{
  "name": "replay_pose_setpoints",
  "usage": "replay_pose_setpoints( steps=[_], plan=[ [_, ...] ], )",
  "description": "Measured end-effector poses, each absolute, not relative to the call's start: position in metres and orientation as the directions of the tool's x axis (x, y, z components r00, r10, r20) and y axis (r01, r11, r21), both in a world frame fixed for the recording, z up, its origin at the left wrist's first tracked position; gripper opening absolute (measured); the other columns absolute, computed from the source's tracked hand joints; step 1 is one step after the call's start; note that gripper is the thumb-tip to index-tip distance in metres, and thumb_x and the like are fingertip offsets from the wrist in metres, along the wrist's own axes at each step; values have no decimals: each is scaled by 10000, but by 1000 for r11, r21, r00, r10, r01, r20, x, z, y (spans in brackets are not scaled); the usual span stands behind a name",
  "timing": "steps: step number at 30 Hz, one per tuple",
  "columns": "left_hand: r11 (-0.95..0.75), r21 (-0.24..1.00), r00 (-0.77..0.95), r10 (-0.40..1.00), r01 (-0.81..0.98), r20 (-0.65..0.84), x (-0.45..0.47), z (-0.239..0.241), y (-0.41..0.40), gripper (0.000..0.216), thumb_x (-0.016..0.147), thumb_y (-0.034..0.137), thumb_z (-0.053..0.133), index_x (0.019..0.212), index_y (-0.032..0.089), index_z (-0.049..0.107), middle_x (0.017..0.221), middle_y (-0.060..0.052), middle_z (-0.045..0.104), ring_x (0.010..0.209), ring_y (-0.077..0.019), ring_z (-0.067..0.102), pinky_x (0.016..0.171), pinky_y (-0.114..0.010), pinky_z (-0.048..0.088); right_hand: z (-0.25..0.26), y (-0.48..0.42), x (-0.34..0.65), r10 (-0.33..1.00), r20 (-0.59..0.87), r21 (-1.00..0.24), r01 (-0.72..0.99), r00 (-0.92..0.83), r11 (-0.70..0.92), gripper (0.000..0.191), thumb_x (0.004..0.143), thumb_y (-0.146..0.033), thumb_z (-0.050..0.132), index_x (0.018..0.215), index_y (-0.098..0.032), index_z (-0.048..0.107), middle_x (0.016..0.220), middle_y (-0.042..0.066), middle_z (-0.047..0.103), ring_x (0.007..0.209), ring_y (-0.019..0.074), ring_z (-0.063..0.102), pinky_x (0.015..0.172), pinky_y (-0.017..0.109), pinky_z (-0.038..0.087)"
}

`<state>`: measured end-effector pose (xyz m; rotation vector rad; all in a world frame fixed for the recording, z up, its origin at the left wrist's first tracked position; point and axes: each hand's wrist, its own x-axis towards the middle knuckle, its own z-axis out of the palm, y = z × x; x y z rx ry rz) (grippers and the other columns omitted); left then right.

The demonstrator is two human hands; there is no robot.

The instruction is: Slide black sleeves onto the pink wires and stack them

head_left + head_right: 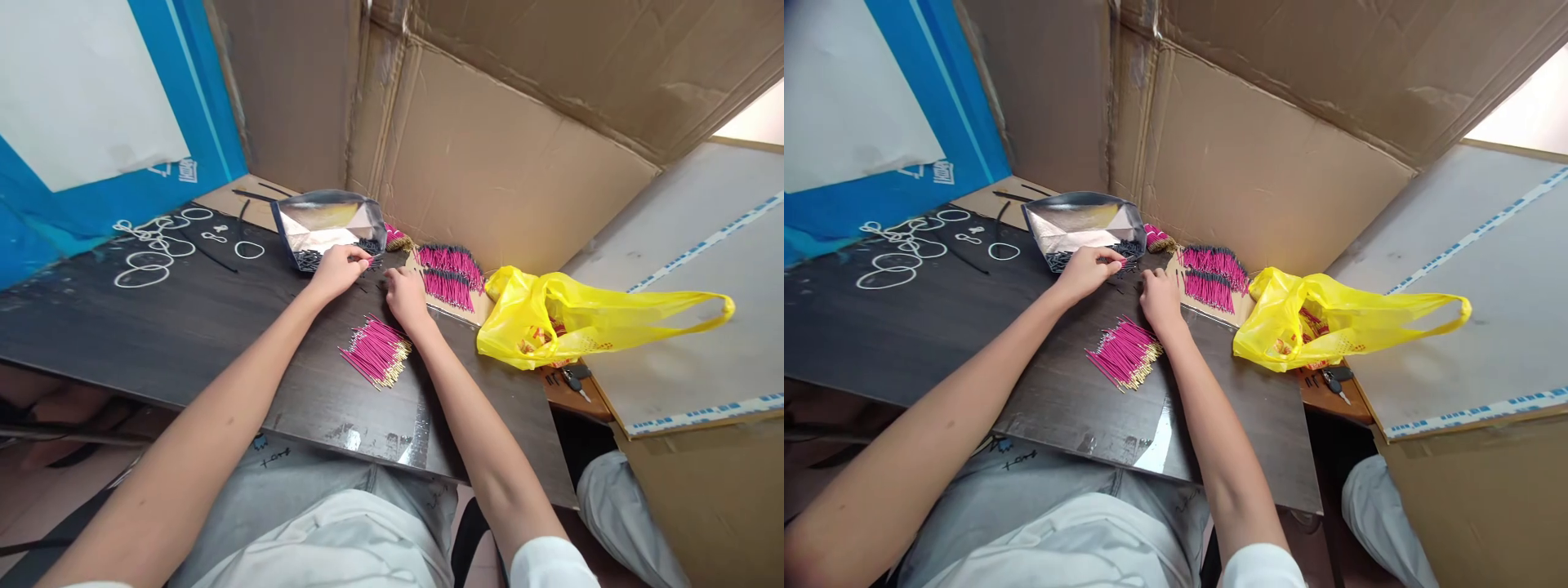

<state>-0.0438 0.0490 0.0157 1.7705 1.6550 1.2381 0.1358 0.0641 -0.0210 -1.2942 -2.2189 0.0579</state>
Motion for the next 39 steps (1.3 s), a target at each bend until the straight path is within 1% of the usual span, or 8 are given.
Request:
replay_pose_setpoints(
  steps=[5, 10, 12, 14, 16, 21, 29, 39],
  plan=[
    [-212, 810, -91, 946, 547, 310, -43, 16, 49, 289, 789, 208, 647, 1007, 125, 817, 960, -109, 797, 852, -229, 672, 862, -340, 528, -16, 74, 114, 863, 357, -213, 869, -356, 446, 145, 903, -68, 581, 996, -123, 677, 1083, 206, 673, 1062, 320, 578, 958, 455, 435],
    [-185, 875, 1, 978, 447, 206, -42, 16, 46, 276, 808, 263, 664, 997, 119, 805, 586, -19, 617, 541, -145, 497, 555, -274, 420, -15, 58, 117, 842, 404, -203, 863, -357, 462, 174, 907, -41, 508, 1026, -83, 629, 1082, 229, 674, 1025, 298, 573, 932, 425, 429],
    [-196, 888, 87, 981, 416, 176, -39, 17, 43, 259, 806, 281, 674, 964, 120, 801, 543, 8, 543, 494, -123, 427, 507, -262, 353, -16, 46, 131, 842, 427, -261, 847, -330, 464, 184, 940, -68, 449, 1008, -123, 611, 1003, 174, 686, 939, 273, 590, 851, 391, 448],
    [-219, 892, 177, 971, 395, 160, -35, 19, 40, 244, 798, 281, 676, 936, 123, 800, 556, 13, 535, 491, -112, 407, 501, -257, 326, -20, 31, 149, 843, 467, -493, 712, -267, 499, 160, 966, -133, 448, 949, -174, 602, 915, 102, 683, 862, 241, 604, 791, 354, 455],
    [-241, 884, 256, 956, 400, 144, -30, 20, 37, 231, 784, 273, 675, 912, 129, 801, 581, 8, 556, 502, -110, 412, 509, -256, 318, -24, 17, 167, 834, 494, -641, 546, -245, 540, 135, 977, -220, 477, 957, -197, 609, 931, 67, 690, 851, 218, 620, 802, 341, 470],
    [-282, 843, 379, 920, 458, 102, -20, 19, 33, 231, 751, 275, 666, 883, 140, 800, 681, -23, 672, 539, -122, 454, 536, -263, 332, -33, -1, 189, 870, 478, -800, 349, -121, 488, 203, 966, -361, 517, 986, -206, 647, 974, 57, 714, 890, 206, 647, 835, 338, 501],
    [-254, 823, 401, 915, 508, 35, -15, 16, 32, 266, 711, 333, 668, 862, 162, 804, 624, -20, 624, 504, -137, 431, 526, -285, 314, -35, 10, 189, 875, 480, -817, 331, -61, 472, 198, 947, -358, 541, 980, -202, 658, 982, 61, 725, 899, 206, 658, 855, 343, 512],
    [-240, 821, 402, 915, 518, 13, -13, 13, 32, 264, 697, 326, 681, 859, 164, 813, 597, -25, 596, 497, -149, 465, 514, -282, 354, -35, 8, 190, 858, 504, -752, 438, -99, 492, 151, 960, -265, 527, 982, -206, 663, 1021, 72, 736, 953, 213, 668, 898, 346, 517]
  ],
)
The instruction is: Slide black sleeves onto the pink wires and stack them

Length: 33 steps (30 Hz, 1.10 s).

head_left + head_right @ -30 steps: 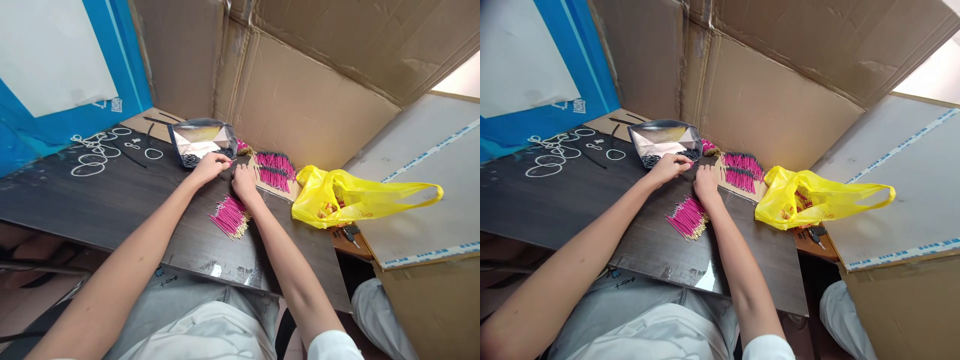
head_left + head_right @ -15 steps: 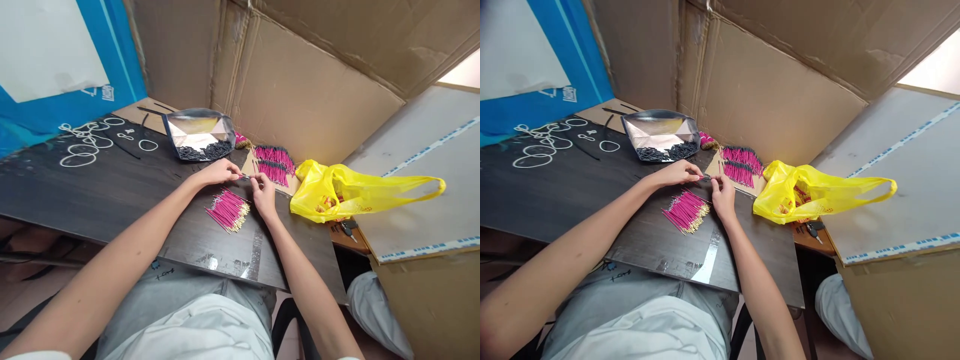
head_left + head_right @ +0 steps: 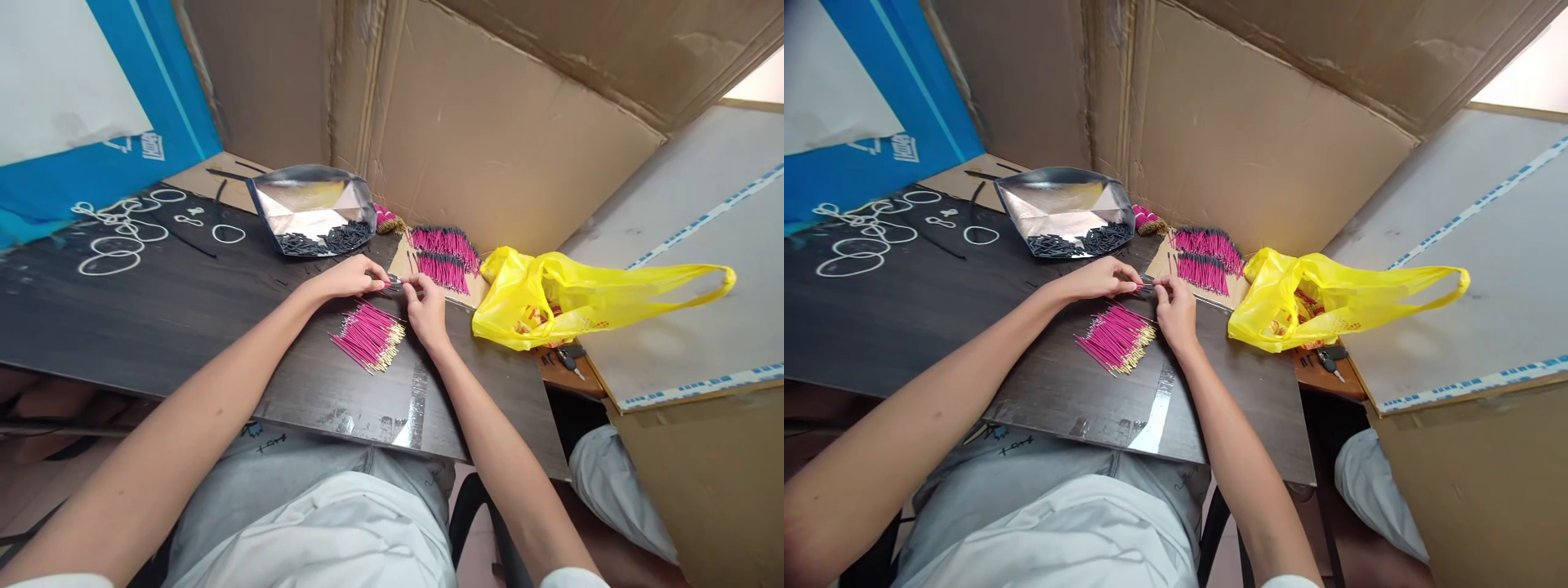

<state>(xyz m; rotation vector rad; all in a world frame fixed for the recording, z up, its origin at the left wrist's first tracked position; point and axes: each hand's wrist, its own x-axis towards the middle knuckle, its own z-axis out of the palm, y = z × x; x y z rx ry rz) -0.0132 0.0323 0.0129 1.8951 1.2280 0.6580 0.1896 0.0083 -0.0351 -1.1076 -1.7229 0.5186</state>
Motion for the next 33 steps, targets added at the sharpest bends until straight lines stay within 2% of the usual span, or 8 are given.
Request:
replay_pose_setpoints(
  steps=[5, 15, 22, 33],
  plan=[
    [-216, 840, 403, 915, 497, -3, -13, 11, 33, 245, 697, 321, 696, 851, 169, 810, 635, -41, 630, 499, -150, 485, 505, -282, 388, -38, 9, 190, 850, 517, -729, 465, -106, 502, 147, 959, -242, 523, 975, -203, 664, 1017, 72, 733, 960, 215, 664, 907, 345, 511],
    [-237, 824, 411, 911, 516, 4, -12, 8, 34, 238, 715, 321, 678, 847, 170, 806, 641, -37, 627, 497, -143, 479, 501, -276, 373, -37, 8, 189, 849, 514, -726, 466, -120, 505, 130, 943, -217, 531, 952, -209, 660, 993, 63, 729, 925, 214, 658, 880, 345, 518],
    [-232, 817, 396, 918, 527, 5, -12, 7, 35, 251, 709, 331, 679, 848, 174, 817, 613, -35, 610, 492, -150, 480, 499, -283, 361, -37, 7, 189, 859, 503, -739, 467, -96, 486, 138, 942, -225, 540, 1017, -211, 656, 1011, 70, 734, 931, 214, 671, 897, 361, 524],
    [-224, 818, 384, 923, 531, 3, -12, 9, 34, 235, 699, 291, 688, 854, 168, 815, 574, -18, 591, 486, -148, 488, 494, -271, 373, -34, 7, 189, 857, 498, -730, 472, -128, 495, 146, 937, -187, 531, 943, -207, 675, 984, 60, 737, 918, 211, 672, 881, 356, 528]
  ],
)
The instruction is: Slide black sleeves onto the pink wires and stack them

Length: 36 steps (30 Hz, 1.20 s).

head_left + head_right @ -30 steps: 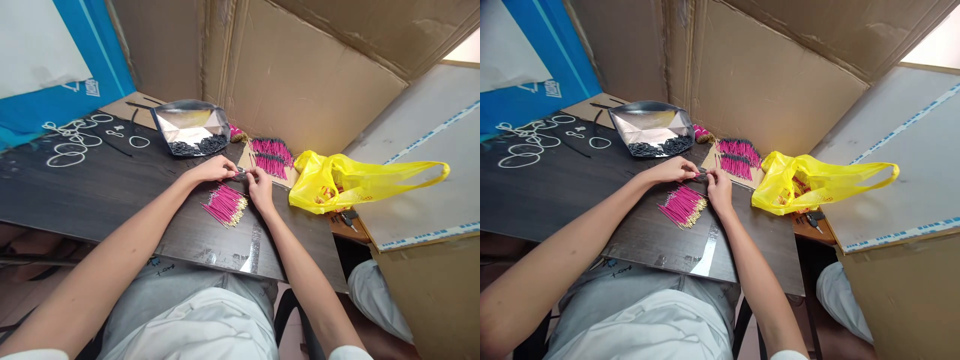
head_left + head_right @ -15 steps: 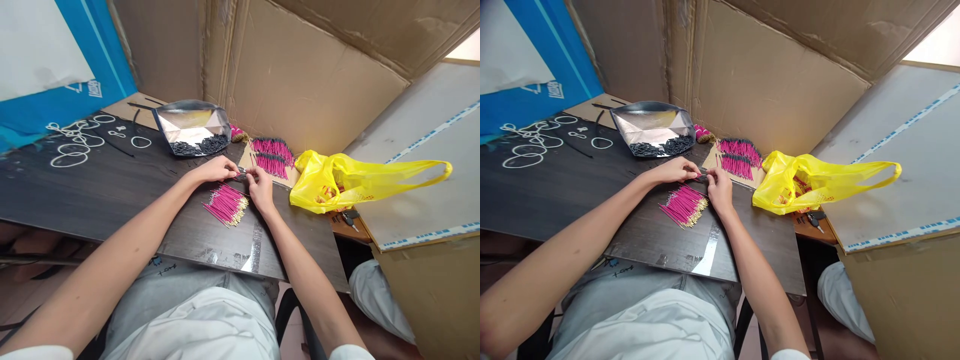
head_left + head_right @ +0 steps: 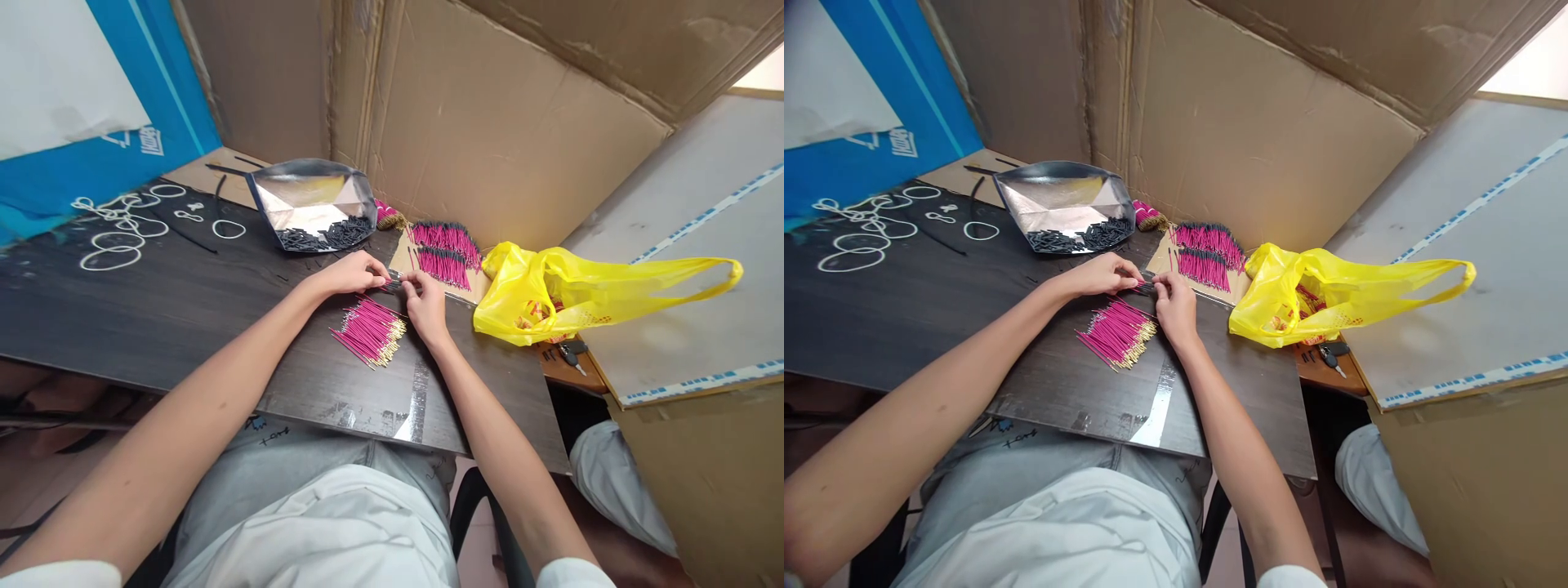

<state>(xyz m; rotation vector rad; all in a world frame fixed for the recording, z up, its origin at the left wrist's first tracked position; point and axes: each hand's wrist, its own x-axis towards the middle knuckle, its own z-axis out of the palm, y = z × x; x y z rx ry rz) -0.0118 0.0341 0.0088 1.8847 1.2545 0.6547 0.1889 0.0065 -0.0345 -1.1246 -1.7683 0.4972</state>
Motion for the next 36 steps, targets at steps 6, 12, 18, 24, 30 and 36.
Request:
replay_pose_setpoints(
  steps=[6, 12, 18, 24, 30, 36],
  plan=[
    [-296, 752, 384, 921, 589, 62, -8, 10, 32, 233, 711, 282, 675, 850, 173, 827, 641, -26, 679, 558, -156, 536, 579, -271, 406, -32, 3, 187, 829, 535, -678, 504, -162, 536, 140, 921, -163, 555, 952, -222, 678, 997, 53, 737, 948, 220, 664, 905, 376, 527],
    [-356, 713, 413, 905, 604, 102, -7, 9, 34, 266, 733, 276, 647, 886, 159, 830, 731, -50, 736, 642, -181, 592, 641, -277, 421, -32, 3, 188, 844, 513, -707, 482, -153, 518, 125, 945, -201, 562, 961, -219, 685, 973, 51, 755, 877, 207, 679, 872, 358, 535],
    [-365, 714, 430, 897, 598, 99, -7, 7, 35, 284, 738, 317, 649, 889, 152, 824, 735, -59, 730, 627, -185, 586, 638, -287, 413, -31, 1, 187, 849, 502, -720, 466, -164, 515, 106, 936, -222, 583, 973, -227, 683, 995, 48, 757, 909, 207, 692, 878, 343, 547],
    [-295, 804, 417, 907, 517, 65, -7, 11, 32, 270, 776, 320, 664, 906, 124, 796, 591, -22, 598, 512, -144, 493, 535, -269, 371, -34, 6, 187, 868, 487, -800, 350, -95, 487, 182, 978, -326, 554, 999, -220, 700, 987, 48, 757, 926, 203, 707, 860, 338, 566],
    [-216, 911, 319, 942, 353, 100, -6, 14, 28, 247, 802, 314, 713, 928, 106, 760, 571, -5, 552, 500, -106, 431, 485, -230, 331, -43, 15, 184, 962, 261, -962, 61, -84, 266, 316, 970, -491, 575, 996, -188, 665, 932, 61, 737, 819, 160, 714, 554, 197, 532],
    [-195, 923, 261, 959, 331, 109, -4, 8, 30, 269, 797, 314, 726, 958, 99, 750, 695, -51, 644, 519, -100, 458, 486, -230, 353, -45, 20, 180, 984, 168, -972, -175, -64, 155, 232, 826, -318, 756, 975, -164, 669, 853, 38, 725, 768, 158, 720, 549, 215, 575]
  ],
)
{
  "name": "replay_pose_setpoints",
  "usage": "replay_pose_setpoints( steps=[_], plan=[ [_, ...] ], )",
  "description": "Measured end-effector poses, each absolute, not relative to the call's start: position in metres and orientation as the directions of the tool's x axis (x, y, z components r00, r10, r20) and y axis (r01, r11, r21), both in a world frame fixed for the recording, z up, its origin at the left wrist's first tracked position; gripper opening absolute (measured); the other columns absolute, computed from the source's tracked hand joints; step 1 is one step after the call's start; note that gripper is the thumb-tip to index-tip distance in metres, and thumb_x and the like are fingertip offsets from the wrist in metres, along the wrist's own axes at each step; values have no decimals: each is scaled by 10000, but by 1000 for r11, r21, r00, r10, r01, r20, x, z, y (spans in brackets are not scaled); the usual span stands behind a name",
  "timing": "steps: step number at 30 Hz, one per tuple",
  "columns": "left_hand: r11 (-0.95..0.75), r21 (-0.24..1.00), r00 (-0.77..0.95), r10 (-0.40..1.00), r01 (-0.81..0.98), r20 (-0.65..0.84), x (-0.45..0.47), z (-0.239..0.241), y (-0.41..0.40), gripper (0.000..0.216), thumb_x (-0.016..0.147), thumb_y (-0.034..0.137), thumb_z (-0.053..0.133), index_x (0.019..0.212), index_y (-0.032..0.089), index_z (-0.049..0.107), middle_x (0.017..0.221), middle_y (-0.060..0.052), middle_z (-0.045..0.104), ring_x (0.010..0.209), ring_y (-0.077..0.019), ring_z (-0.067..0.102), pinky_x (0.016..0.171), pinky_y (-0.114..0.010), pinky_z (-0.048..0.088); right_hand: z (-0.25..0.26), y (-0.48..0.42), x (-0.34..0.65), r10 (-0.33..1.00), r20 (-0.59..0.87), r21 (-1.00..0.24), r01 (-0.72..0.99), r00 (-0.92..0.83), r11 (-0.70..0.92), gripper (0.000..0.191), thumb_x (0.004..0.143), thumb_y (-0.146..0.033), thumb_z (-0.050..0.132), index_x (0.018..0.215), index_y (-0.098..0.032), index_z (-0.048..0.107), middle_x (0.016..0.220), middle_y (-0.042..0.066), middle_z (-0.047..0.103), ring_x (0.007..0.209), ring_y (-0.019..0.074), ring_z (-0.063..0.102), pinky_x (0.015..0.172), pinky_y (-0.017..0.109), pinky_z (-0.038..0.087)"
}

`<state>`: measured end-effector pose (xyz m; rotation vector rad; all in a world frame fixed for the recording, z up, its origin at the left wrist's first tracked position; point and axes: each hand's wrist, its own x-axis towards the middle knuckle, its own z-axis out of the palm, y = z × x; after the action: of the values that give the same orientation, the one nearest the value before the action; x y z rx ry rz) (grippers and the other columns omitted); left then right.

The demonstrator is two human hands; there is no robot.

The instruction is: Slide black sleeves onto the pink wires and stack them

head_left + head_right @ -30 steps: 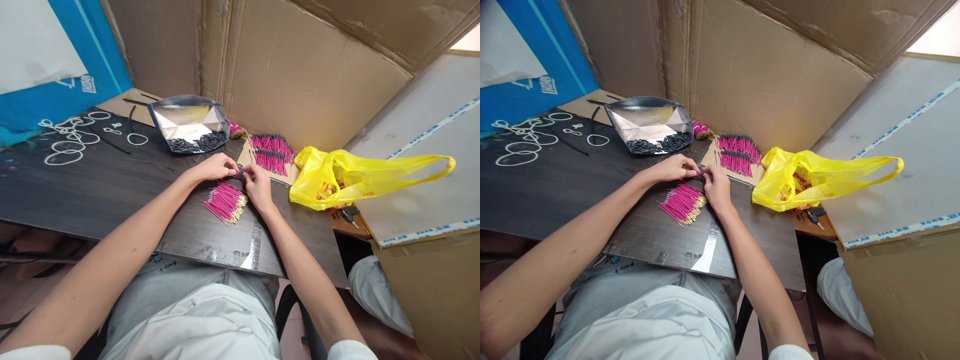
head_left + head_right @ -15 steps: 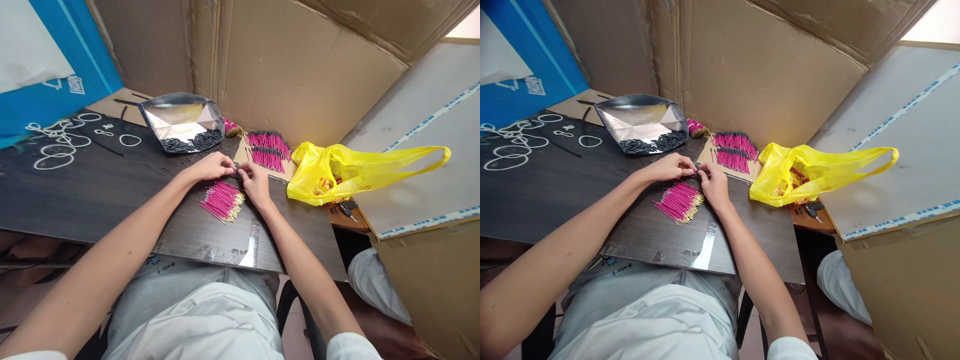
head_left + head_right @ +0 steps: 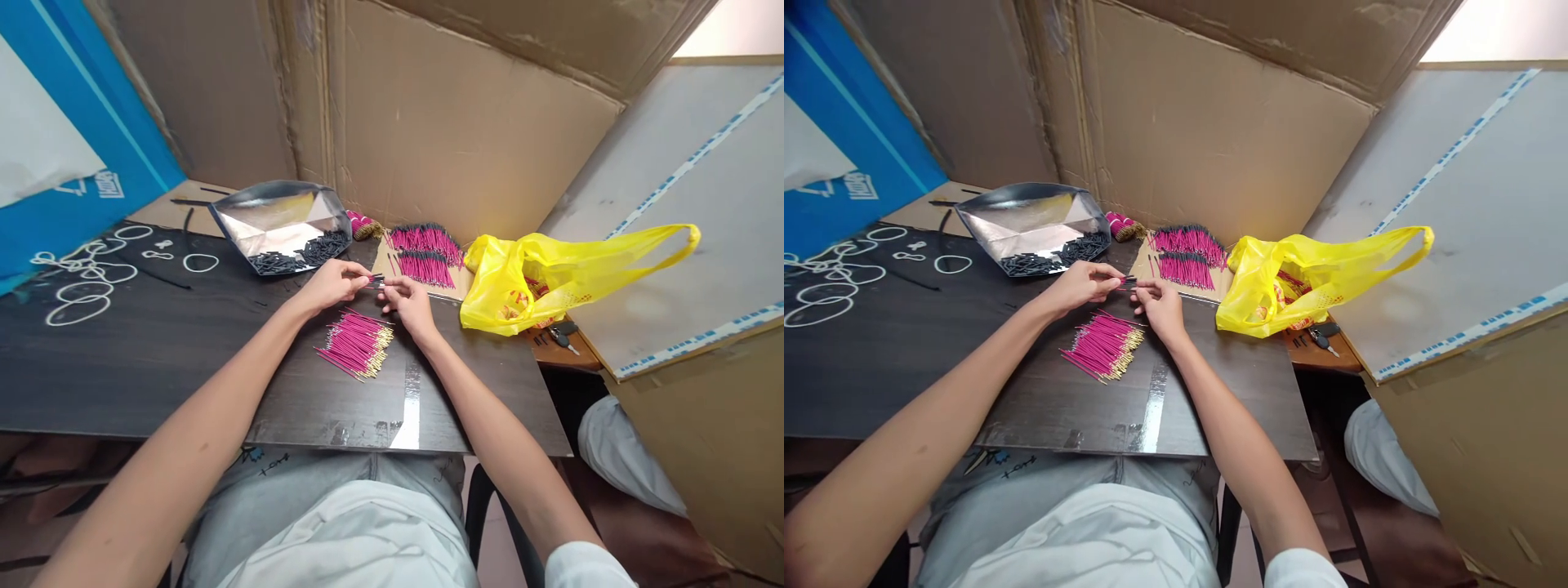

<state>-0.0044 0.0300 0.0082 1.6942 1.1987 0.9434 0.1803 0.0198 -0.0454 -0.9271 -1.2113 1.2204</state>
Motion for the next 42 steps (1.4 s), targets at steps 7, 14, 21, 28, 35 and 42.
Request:
replay_pose_setpoints(
  steps=[7, 14, 21, 28, 35, 42],
  plan=[
    [-229, 912, 373, 923, 339, 93, -5, -1, 36, 403, 825, 424, 741, 1089, 121, 775, 796, -82, 726, 549, -114, 486, 503, -245, 352, -48, 26, 183, 987, 160, -950, -275, -23, 148, 255, 756, -271, 808, 931, -167, 656, 749, -4, 697, 721, 147, 699, 594, 243, 601],
    [-308, 829, 439, 894, 466, 85, -7, -2, 39, 383, 885, 477, 652, 933, 123, 788, 727, -68, 710, 511, -110, 430, 509, -256, 313, -40, 23, 186, 987, 149, -929, -350, -54, 121, 317, 772, -420, 816, 915, -164, 696, 811, 19, 703, 758, 147, 690, 641, 256, 600],
    [-394, 797, 531, 840, 458, 110, -2, 11, 30, 375, 886, 495, 621, 766, 149, 701, 679, -22, 646, 620, -141, 512, 597, -253, 365, -30, 17, 190, 982, 120, -893, -448, -148, 42, 378, 705, -451, 883, 866, -178, 677, 788, -5, 673, 750, 129, 661, 646, 238, 592],
    [-403, 770, 547, 833, 494, 85, 1, 16, 24, 378, 890, 501, 601, 742, 160, 672, 623, 1, 575, 555, -128, 430, 563, -261, 319, -28, 16, 193, 965, 87, -896, -442, -246, -32, 370, 703, -386, 904, 928, -175, 700, 794, 1, 686, 755, 126, 662, 710, 249, 592],
    [-420, 768, 544, 832, 484, 113, 3, 18, 21, 407, 901, 519, 579, 703, 165, 620, 654, -11, 575, 606, -140, 456, 570, -259, 330, -26, 16, 191, 970, 53, -883, -465, -237, -65, 301, 754, -353, 871, 922, -164, 708, 763, 10, 694, 736, 136, 667, 725, 271, 602],
    [-363, 821, 525, 846, 441, 93, 2, 14, 24, 397, 913, 510, 572, 702, 174, 579, 631, 6, 535, 584, -136, 429, 567, -268, 320, -24, 13, 184, 970, 64, -834, -547, -236, -78, 253, 806, -328, 804, 936, -143, 690, 753, 8, 683, 690, 114, 655, 696, 251, 598]
  ],
)
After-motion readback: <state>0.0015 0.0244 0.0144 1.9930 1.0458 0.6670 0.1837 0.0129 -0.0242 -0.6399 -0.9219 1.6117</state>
